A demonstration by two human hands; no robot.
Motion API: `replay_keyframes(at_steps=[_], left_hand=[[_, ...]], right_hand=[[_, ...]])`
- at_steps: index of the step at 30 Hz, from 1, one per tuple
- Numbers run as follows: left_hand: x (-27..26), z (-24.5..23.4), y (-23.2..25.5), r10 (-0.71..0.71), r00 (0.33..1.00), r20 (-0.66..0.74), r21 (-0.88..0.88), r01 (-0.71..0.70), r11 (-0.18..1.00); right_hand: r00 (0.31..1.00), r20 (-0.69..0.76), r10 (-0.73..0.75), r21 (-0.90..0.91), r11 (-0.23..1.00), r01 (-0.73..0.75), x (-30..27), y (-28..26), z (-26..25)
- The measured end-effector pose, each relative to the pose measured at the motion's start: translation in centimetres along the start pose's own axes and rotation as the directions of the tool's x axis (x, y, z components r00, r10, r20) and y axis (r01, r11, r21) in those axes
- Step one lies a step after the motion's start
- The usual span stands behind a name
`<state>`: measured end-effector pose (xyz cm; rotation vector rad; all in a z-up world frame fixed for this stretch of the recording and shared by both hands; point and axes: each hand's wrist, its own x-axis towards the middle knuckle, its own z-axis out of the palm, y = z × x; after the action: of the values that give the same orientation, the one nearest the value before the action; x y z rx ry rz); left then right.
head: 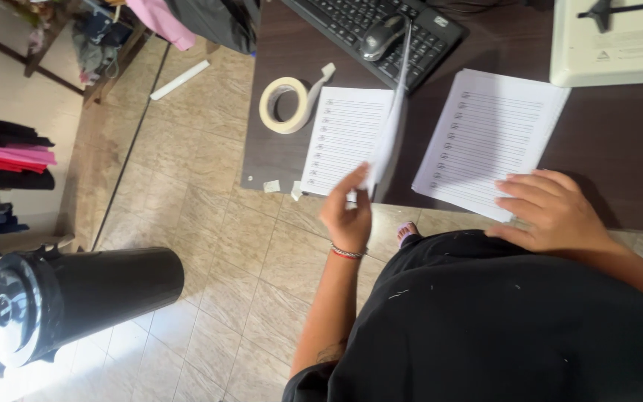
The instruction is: The person organizes a stack of lined papers on a desk, then uses a binding machine to attach spiral wire bindings to the sheets. The person repeats this process for multiple stacks of paper.
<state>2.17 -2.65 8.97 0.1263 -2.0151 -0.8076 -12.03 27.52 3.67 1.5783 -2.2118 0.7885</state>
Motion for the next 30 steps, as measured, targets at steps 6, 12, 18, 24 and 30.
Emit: replay_keyframes(at_steps=[6, 12, 18, 24, 30], left_hand=[[-1.7, 0.8, 2.2, 0.177, 0.957, 0.229, -0.135, -0.148, 0.98], [-2.5, 0.1, 4.0, -0.012, 0.937, 0.349, -0.455, 0.181, 0.872], [-6.4, 0.7, 0.7, -0.641, 0.729, 0.24, -0.504, 0.658, 0.559], [-7.8, -1.9, -3.1, -0.762, 0.586, 0.276, -0.424, 0.785, 0.451], [-6.7, -6.1, -5.2, -0.911, 0.353, 0.213, -0.417, 0.876, 0.242]], right_hand=[[0.956, 0.012, 0.292, 0.362, 0.89, -0.277, 4.4, -0.7, -2.6], [0.925, 0.139, 0.355, 0.642, 0.678, -0.357, 9.1, 2.4, -2.1], [0.731, 0.36, 0.58, 0.48, 0.557, -0.678, 11.3, 3.3, -0.1], [0.6, 0.632, 0.49, 0.29, 0.569, -0.769, 22.7, -0.5, 0.8], [0.473, 0.761, 0.444, 0.223, 0.506, -0.833, 27.2, -2.8, 4.5]])
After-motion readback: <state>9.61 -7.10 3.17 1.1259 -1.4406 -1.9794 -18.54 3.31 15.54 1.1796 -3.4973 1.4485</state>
